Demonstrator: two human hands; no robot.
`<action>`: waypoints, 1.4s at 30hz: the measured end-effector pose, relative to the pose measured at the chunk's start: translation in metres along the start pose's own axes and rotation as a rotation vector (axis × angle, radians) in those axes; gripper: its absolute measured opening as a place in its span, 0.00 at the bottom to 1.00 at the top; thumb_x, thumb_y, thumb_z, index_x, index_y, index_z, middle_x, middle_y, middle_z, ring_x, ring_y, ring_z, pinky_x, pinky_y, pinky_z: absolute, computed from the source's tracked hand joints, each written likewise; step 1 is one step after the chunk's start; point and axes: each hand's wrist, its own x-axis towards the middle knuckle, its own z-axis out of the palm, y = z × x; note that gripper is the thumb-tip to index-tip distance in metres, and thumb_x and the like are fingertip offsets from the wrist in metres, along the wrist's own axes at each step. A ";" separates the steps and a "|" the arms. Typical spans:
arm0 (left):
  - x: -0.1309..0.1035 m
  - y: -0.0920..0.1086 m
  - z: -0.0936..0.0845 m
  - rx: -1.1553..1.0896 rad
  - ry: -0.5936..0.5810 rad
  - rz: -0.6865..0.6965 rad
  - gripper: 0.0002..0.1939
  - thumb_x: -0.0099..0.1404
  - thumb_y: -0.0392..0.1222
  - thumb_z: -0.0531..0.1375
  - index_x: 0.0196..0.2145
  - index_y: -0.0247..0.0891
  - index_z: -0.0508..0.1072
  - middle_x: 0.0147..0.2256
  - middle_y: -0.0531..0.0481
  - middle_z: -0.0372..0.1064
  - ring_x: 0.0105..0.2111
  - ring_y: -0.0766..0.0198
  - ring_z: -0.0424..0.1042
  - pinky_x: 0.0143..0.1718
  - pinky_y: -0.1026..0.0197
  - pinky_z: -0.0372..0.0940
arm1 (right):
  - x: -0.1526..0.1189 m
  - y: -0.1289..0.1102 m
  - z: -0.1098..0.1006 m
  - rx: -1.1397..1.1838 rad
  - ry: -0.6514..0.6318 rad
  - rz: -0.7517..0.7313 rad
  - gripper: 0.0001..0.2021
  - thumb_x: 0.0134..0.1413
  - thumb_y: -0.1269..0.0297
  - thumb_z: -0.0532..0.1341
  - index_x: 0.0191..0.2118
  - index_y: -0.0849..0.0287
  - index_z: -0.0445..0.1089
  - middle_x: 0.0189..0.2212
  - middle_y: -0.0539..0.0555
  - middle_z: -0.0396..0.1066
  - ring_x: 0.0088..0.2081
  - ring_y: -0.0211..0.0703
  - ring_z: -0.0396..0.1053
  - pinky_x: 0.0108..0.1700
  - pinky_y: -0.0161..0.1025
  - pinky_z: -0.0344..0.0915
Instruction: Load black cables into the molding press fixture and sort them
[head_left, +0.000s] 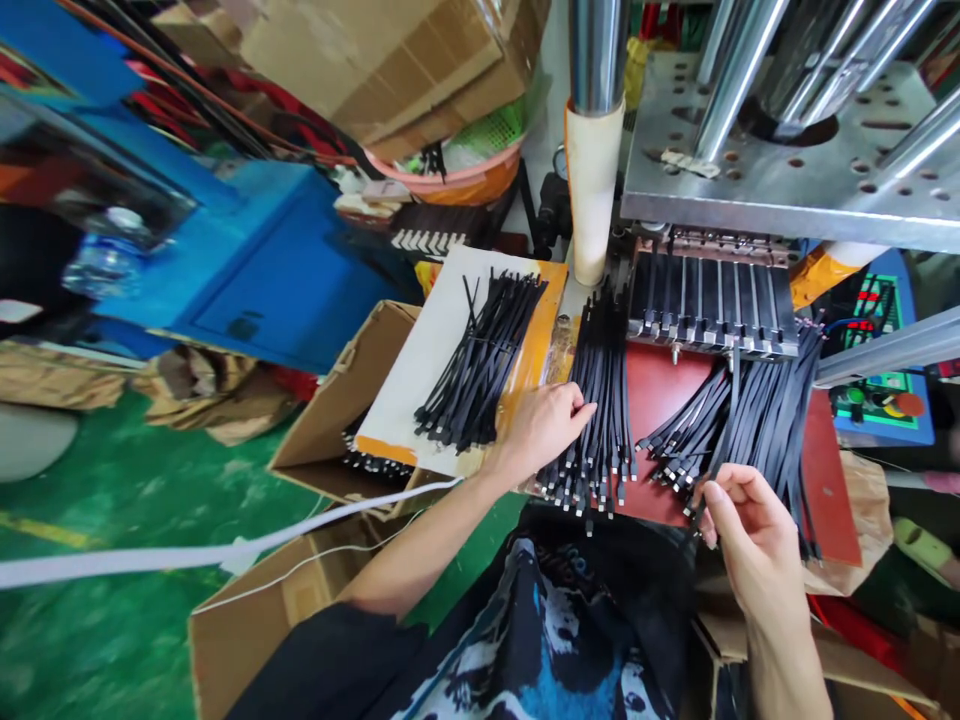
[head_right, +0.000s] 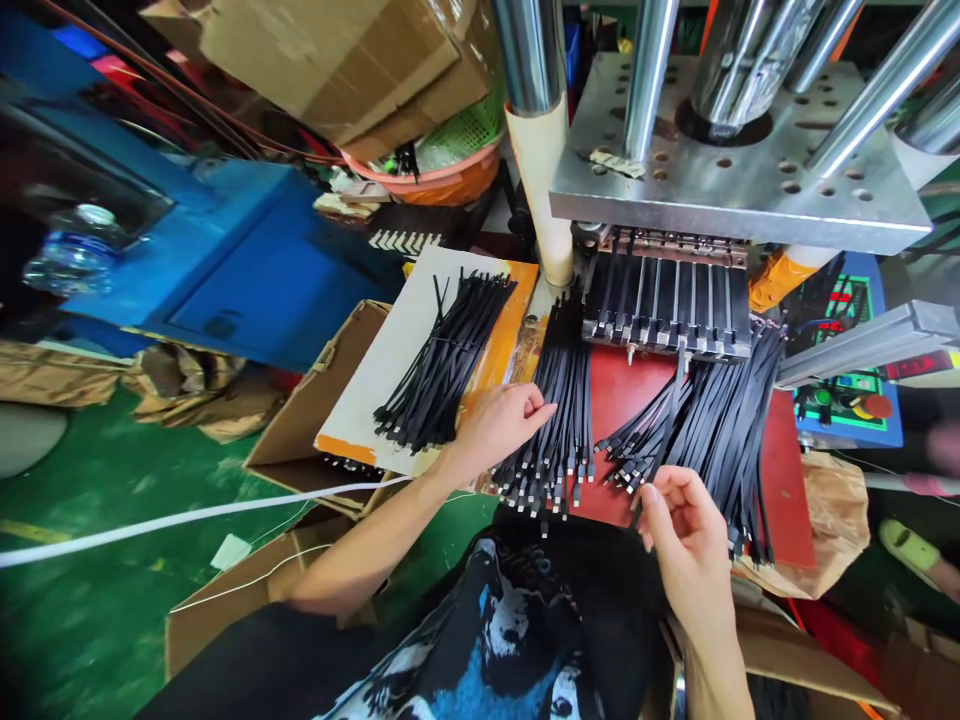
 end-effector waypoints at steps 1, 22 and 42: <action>0.001 -0.001 -0.002 -0.081 -0.005 0.004 0.14 0.73 0.48 0.64 0.30 0.40 0.73 0.27 0.53 0.75 0.28 0.62 0.73 0.31 0.61 0.60 | -0.003 -0.001 0.001 -0.023 -0.012 -0.003 0.12 0.65 0.52 0.69 0.41 0.51 0.70 0.28 0.48 0.70 0.24 0.38 0.64 0.25 0.35 0.62; -0.079 0.049 0.006 -1.082 -0.110 0.201 0.16 0.71 0.48 0.66 0.29 0.36 0.77 0.29 0.51 0.71 0.23 0.70 0.70 0.24 0.67 0.65 | -0.017 -0.007 0.046 -0.159 -0.393 -0.277 0.11 0.73 0.62 0.60 0.35 0.55 0.67 0.28 0.46 0.68 0.29 0.35 0.65 0.32 0.32 0.62; -0.103 0.047 0.025 -0.565 -0.196 0.373 0.05 0.67 0.32 0.65 0.32 0.35 0.78 0.29 0.51 0.74 0.27 0.68 0.72 0.31 0.67 0.66 | 0.005 -0.016 0.029 0.022 -0.129 -0.214 0.14 0.71 0.55 0.64 0.33 0.56 0.75 0.30 0.49 0.67 0.29 0.36 0.64 0.30 0.34 0.61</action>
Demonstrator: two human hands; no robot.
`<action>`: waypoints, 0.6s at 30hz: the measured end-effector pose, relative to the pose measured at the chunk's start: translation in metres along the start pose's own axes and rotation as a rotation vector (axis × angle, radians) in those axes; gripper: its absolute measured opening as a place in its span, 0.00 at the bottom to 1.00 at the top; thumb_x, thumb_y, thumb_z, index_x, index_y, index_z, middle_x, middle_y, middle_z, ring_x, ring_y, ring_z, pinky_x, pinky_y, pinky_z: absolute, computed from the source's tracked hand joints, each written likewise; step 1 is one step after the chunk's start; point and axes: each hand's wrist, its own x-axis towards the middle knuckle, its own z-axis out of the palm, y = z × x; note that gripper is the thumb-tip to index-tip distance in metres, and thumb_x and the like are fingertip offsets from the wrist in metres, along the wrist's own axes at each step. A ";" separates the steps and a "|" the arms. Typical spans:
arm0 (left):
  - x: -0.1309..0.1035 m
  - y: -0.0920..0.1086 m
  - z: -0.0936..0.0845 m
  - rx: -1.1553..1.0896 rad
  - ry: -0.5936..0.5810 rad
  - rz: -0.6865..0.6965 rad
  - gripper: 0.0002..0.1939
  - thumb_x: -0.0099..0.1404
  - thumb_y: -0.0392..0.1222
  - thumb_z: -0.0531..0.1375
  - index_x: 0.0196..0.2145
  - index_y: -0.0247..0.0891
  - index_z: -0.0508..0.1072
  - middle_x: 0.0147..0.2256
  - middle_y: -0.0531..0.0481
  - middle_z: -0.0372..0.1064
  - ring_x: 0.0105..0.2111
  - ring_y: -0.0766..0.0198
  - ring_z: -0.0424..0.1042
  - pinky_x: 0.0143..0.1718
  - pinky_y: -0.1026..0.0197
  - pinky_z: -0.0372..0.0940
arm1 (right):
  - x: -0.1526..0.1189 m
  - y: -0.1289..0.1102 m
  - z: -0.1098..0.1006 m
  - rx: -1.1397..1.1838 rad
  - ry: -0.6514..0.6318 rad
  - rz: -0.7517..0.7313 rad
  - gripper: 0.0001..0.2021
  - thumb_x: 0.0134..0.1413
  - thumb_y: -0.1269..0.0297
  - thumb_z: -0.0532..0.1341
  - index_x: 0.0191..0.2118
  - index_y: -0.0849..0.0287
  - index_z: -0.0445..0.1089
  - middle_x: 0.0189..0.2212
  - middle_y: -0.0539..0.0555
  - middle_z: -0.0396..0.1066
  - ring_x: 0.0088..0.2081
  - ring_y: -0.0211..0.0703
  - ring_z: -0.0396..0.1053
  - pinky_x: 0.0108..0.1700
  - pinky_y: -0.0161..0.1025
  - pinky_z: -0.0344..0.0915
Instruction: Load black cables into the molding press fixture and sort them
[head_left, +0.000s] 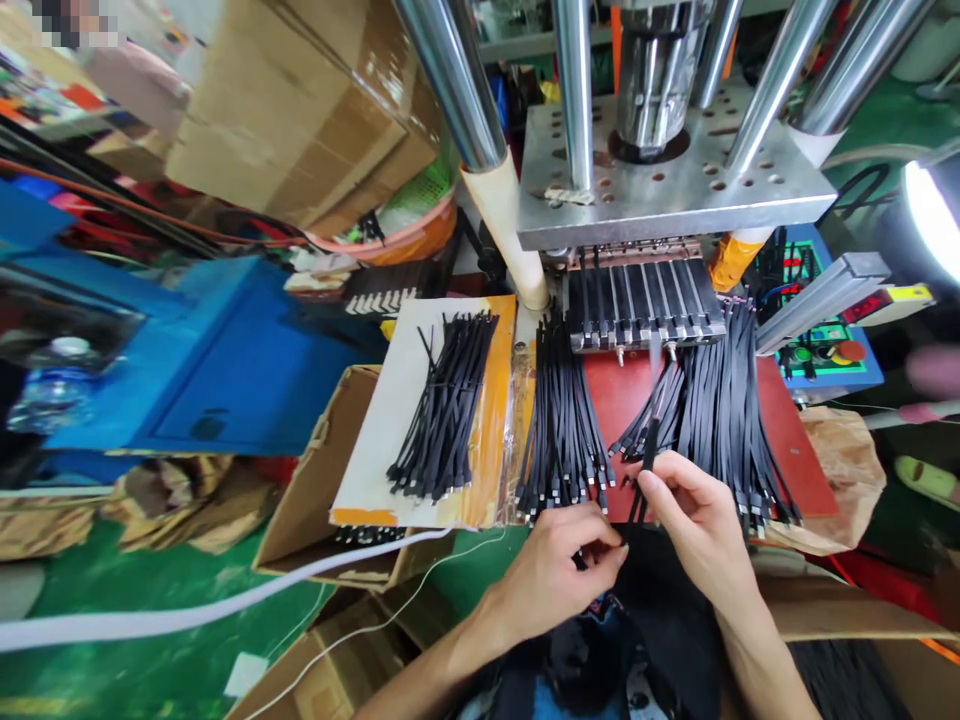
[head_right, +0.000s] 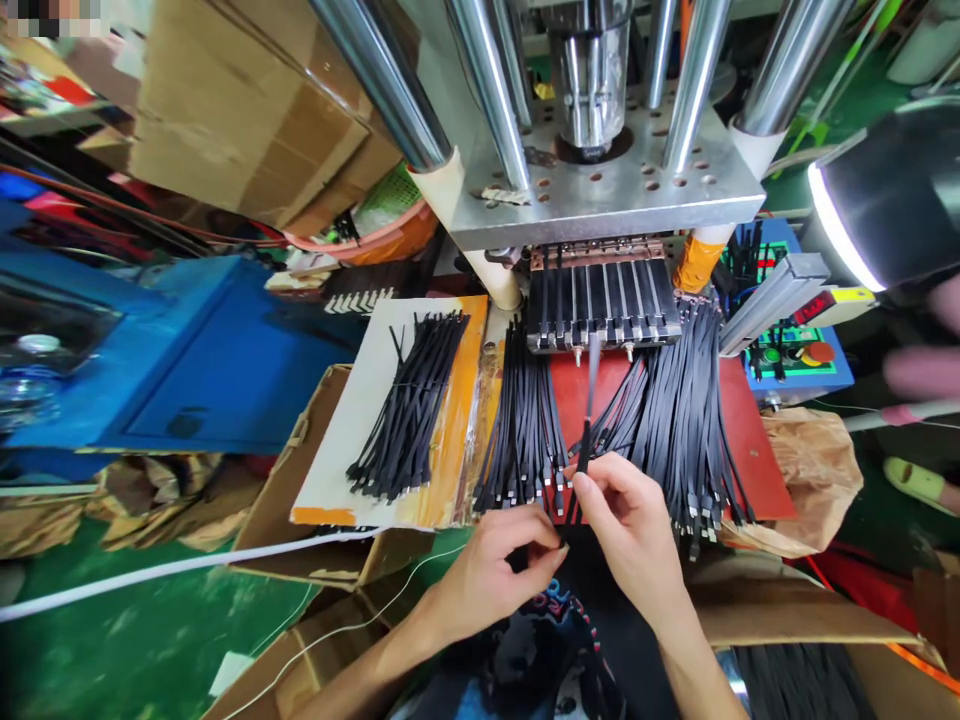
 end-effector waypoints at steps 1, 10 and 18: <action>-0.001 -0.001 0.002 0.017 -0.034 -0.028 0.05 0.67 0.32 0.65 0.32 0.35 0.79 0.29 0.51 0.74 0.27 0.67 0.73 0.31 0.67 0.65 | -0.001 0.002 -0.002 -0.026 0.027 -0.003 0.14 0.71 0.55 0.64 0.34 0.56 0.74 0.30 0.49 0.67 0.29 0.37 0.64 0.30 0.34 0.61; 0.062 0.033 -0.040 -0.064 -0.016 -0.135 0.24 0.71 0.51 0.66 0.59 0.35 0.76 0.44 0.46 0.79 0.34 0.64 0.75 0.36 0.62 0.69 | -0.013 0.005 -0.003 -0.254 -0.050 -0.180 0.10 0.72 0.64 0.62 0.36 0.55 0.74 0.32 0.50 0.70 0.32 0.38 0.68 0.34 0.34 0.63; 0.095 0.048 -0.066 -0.227 -0.145 0.083 0.14 0.76 0.44 0.63 0.37 0.35 0.84 0.42 0.44 0.83 0.44 0.60 0.80 0.48 0.61 0.70 | -0.022 0.020 -0.008 -0.232 -0.008 -0.210 0.07 0.71 0.67 0.63 0.45 0.52 0.80 0.42 0.55 0.76 0.41 0.43 0.75 0.42 0.37 0.71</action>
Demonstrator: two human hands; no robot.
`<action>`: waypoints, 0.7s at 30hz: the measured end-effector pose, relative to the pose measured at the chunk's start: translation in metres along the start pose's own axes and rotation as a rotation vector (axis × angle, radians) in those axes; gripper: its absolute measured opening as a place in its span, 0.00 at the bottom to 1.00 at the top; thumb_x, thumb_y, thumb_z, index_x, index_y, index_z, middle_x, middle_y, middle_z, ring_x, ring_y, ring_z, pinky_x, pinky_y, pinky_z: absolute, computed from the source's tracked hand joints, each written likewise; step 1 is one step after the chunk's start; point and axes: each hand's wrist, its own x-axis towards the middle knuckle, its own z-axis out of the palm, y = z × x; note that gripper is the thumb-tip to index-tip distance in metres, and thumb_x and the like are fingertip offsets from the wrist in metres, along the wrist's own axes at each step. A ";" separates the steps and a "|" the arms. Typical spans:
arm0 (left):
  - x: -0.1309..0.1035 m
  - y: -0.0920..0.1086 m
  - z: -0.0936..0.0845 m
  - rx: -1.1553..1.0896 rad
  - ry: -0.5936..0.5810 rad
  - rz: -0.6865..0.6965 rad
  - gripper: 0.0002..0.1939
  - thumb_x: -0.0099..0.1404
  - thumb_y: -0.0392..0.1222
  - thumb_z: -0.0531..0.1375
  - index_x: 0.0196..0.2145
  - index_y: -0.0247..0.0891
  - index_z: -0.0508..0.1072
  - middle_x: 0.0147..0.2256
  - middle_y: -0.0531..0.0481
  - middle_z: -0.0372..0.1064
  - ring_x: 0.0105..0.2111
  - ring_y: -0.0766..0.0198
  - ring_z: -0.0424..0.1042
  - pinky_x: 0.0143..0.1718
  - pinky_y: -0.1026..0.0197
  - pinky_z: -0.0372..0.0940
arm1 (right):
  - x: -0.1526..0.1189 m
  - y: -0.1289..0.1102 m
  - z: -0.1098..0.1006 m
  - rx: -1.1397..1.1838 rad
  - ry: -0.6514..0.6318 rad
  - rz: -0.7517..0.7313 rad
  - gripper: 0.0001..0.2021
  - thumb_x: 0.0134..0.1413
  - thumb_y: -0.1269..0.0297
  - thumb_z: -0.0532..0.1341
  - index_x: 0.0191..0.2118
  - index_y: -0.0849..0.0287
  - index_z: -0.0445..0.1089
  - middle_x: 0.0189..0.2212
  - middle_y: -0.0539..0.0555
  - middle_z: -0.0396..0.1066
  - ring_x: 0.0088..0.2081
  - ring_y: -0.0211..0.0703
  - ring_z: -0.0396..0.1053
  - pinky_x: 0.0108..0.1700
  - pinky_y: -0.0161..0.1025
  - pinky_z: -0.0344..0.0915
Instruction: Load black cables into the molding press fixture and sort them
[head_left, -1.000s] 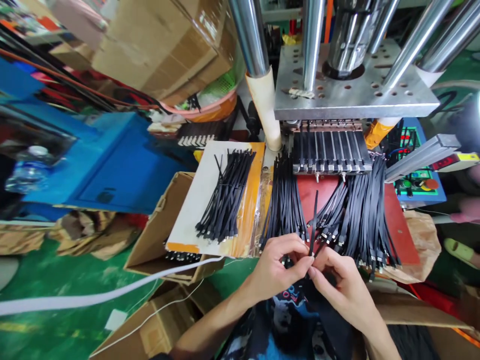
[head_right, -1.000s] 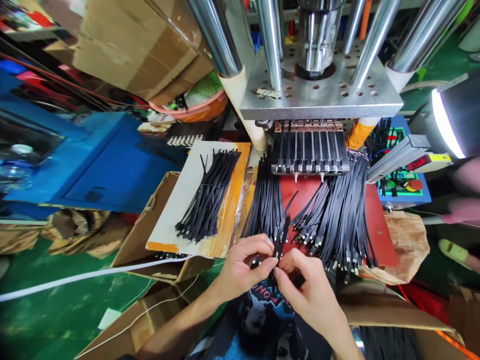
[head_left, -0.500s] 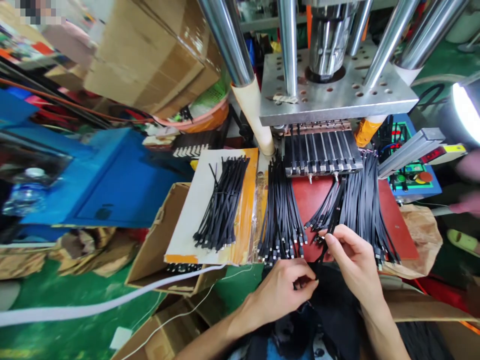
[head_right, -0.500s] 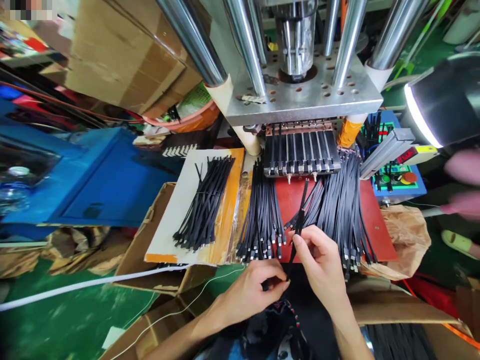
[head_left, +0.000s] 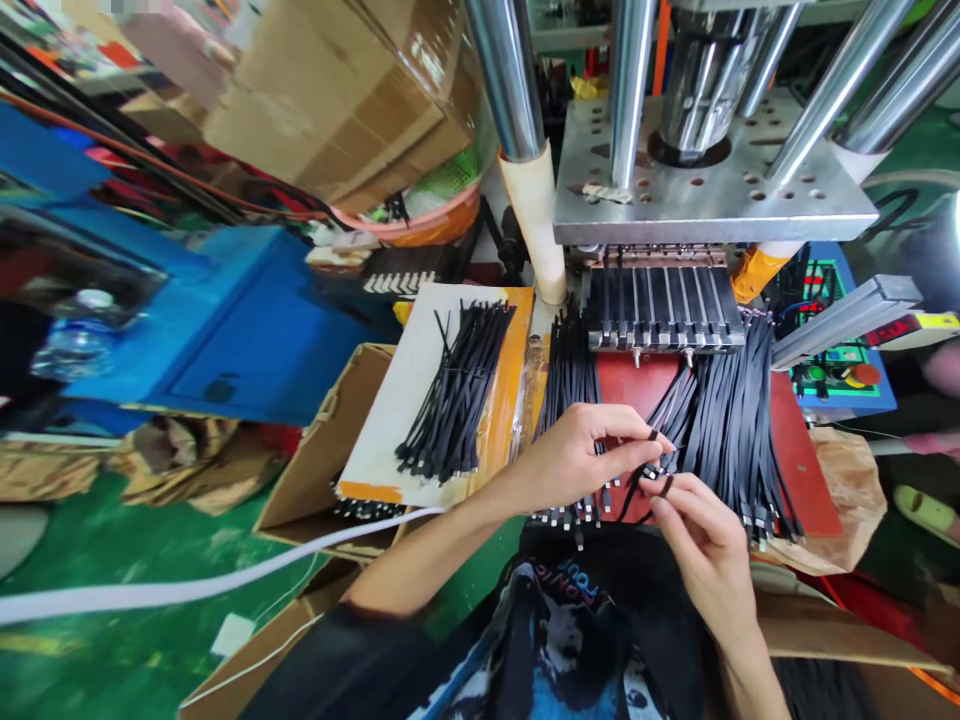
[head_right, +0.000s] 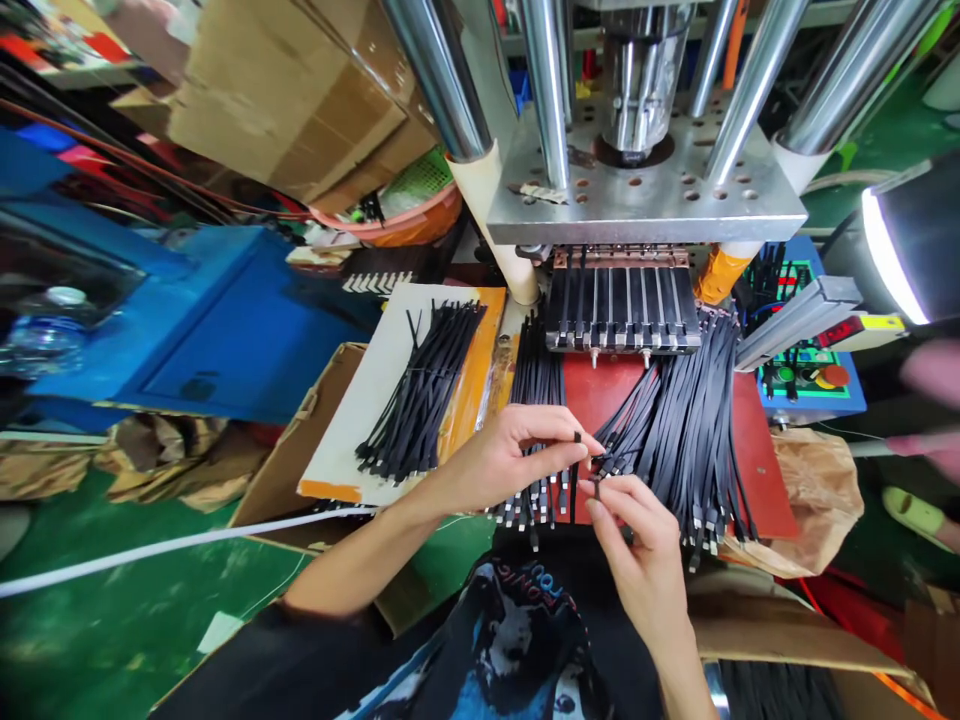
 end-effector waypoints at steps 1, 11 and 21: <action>-0.001 -0.001 0.000 -0.013 -0.023 0.009 0.13 0.76 0.44 0.63 0.37 0.35 0.84 0.42 0.44 0.83 0.44 0.60 0.81 0.48 0.61 0.71 | 0.001 0.001 -0.002 0.011 0.024 0.008 0.07 0.71 0.67 0.63 0.47 0.51 0.80 0.44 0.55 0.76 0.43 0.45 0.75 0.44 0.39 0.72; 0.000 -0.002 -0.001 -0.054 0.098 0.051 0.16 0.69 0.53 0.71 0.36 0.36 0.85 0.34 0.46 0.79 0.34 0.63 0.77 0.36 0.63 0.70 | 0.027 -0.016 0.007 -0.036 0.065 -0.102 0.06 0.69 0.70 0.64 0.40 0.51 0.75 0.31 0.49 0.69 0.27 0.38 0.62 0.28 0.37 0.59; 0.007 -0.004 -0.005 0.077 0.198 0.207 0.11 0.70 0.45 0.70 0.34 0.35 0.83 0.32 0.49 0.79 0.33 0.65 0.77 0.37 0.64 0.69 | 0.048 -0.018 0.016 -0.051 0.043 -0.063 0.13 0.70 0.64 0.64 0.31 0.54 0.65 0.26 0.46 0.61 0.25 0.36 0.56 0.26 0.36 0.53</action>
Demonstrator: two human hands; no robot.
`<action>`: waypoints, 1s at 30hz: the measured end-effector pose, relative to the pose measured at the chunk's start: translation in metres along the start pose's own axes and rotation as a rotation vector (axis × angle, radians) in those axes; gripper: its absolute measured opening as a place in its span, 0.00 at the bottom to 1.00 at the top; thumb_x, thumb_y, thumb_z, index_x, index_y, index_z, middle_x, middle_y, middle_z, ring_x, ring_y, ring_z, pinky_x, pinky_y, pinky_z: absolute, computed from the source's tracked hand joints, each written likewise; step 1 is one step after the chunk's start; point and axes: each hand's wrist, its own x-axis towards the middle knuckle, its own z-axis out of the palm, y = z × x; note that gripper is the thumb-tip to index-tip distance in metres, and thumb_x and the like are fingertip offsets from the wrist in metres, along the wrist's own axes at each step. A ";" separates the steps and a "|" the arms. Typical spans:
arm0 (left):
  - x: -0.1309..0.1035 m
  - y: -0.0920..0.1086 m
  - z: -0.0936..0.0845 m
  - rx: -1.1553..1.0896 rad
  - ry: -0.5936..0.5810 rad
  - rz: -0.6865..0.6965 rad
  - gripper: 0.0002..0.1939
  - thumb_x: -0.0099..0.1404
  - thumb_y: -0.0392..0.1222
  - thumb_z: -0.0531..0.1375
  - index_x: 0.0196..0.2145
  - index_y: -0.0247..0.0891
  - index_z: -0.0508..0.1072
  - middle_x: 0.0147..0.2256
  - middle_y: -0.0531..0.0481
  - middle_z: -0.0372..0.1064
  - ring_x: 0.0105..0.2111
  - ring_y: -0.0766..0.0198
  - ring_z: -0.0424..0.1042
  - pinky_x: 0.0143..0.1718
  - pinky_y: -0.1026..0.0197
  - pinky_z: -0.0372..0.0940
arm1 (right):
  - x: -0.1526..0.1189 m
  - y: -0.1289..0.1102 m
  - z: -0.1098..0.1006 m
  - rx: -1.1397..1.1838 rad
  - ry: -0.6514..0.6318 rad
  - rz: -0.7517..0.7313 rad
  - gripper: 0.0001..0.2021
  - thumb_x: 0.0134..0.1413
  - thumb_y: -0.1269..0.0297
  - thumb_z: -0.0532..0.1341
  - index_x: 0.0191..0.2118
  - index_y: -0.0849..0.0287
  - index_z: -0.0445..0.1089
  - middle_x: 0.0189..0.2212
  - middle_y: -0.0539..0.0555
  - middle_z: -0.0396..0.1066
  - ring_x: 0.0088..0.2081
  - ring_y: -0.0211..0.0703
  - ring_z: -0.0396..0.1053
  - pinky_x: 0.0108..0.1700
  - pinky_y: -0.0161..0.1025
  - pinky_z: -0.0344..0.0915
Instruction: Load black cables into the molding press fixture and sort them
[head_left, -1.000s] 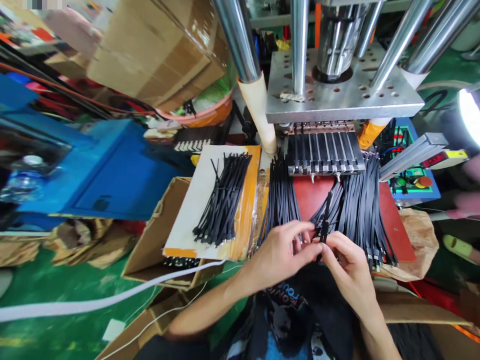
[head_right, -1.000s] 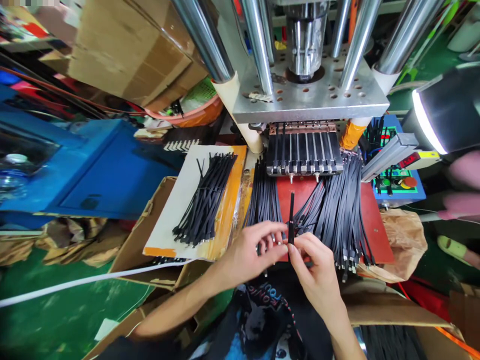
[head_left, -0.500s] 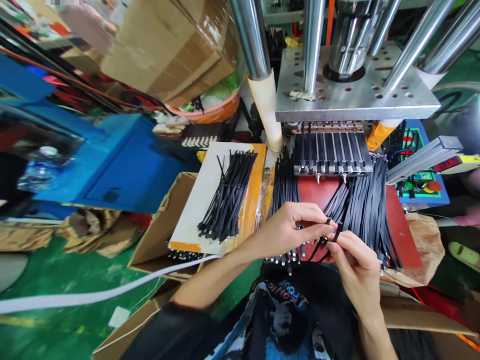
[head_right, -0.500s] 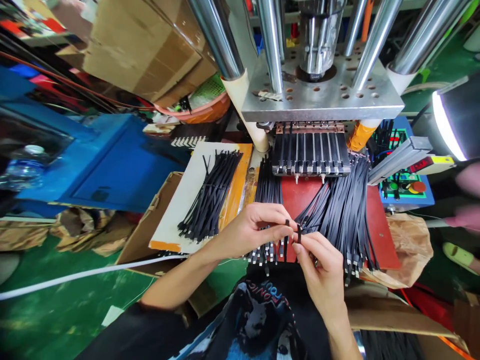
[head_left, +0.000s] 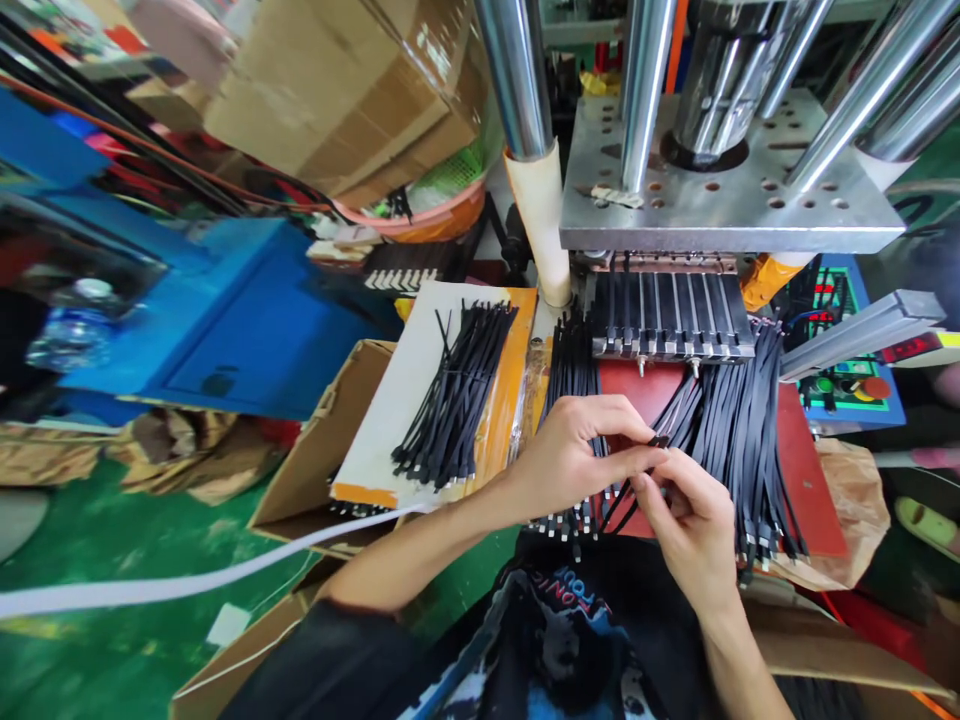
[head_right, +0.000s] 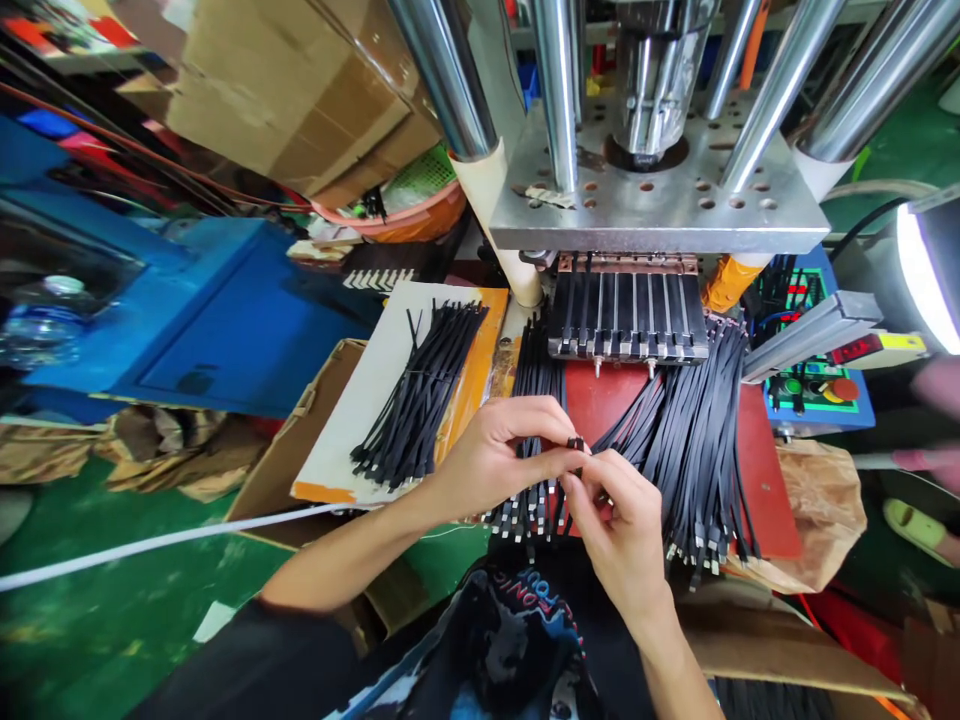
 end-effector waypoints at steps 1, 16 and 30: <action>0.005 -0.002 -0.002 0.021 0.035 0.011 0.10 0.70 0.43 0.70 0.33 0.35 0.82 0.32 0.49 0.79 0.32 0.66 0.76 0.37 0.64 0.69 | 0.000 0.002 0.002 -0.004 -0.039 0.038 0.16 0.70 0.62 0.64 0.29 0.55 0.62 0.25 0.46 0.60 0.25 0.36 0.56 0.27 0.36 0.54; 0.146 -0.123 -0.033 0.539 0.322 0.016 0.06 0.73 0.38 0.65 0.40 0.33 0.80 0.43 0.42 0.82 0.51 0.51 0.78 0.64 0.45 0.67 | 0.140 0.003 -0.077 -0.298 -0.348 0.068 0.26 0.64 0.41 0.68 0.23 0.56 0.67 0.15 0.46 0.65 0.19 0.34 0.58 0.23 0.35 0.53; 0.077 -0.113 -0.054 0.958 -0.263 0.494 0.19 0.78 0.38 0.56 0.62 0.35 0.73 0.67 0.35 0.68 0.72 0.50 0.63 0.72 0.37 0.61 | 0.248 0.042 -0.043 -0.469 -0.287 -0.190 0.22 0.67 0.44 0.65 0.28 0.56 0.73 0.15 0.47 0.67 0.20 0.39 0.62 0.28 0.39 0.57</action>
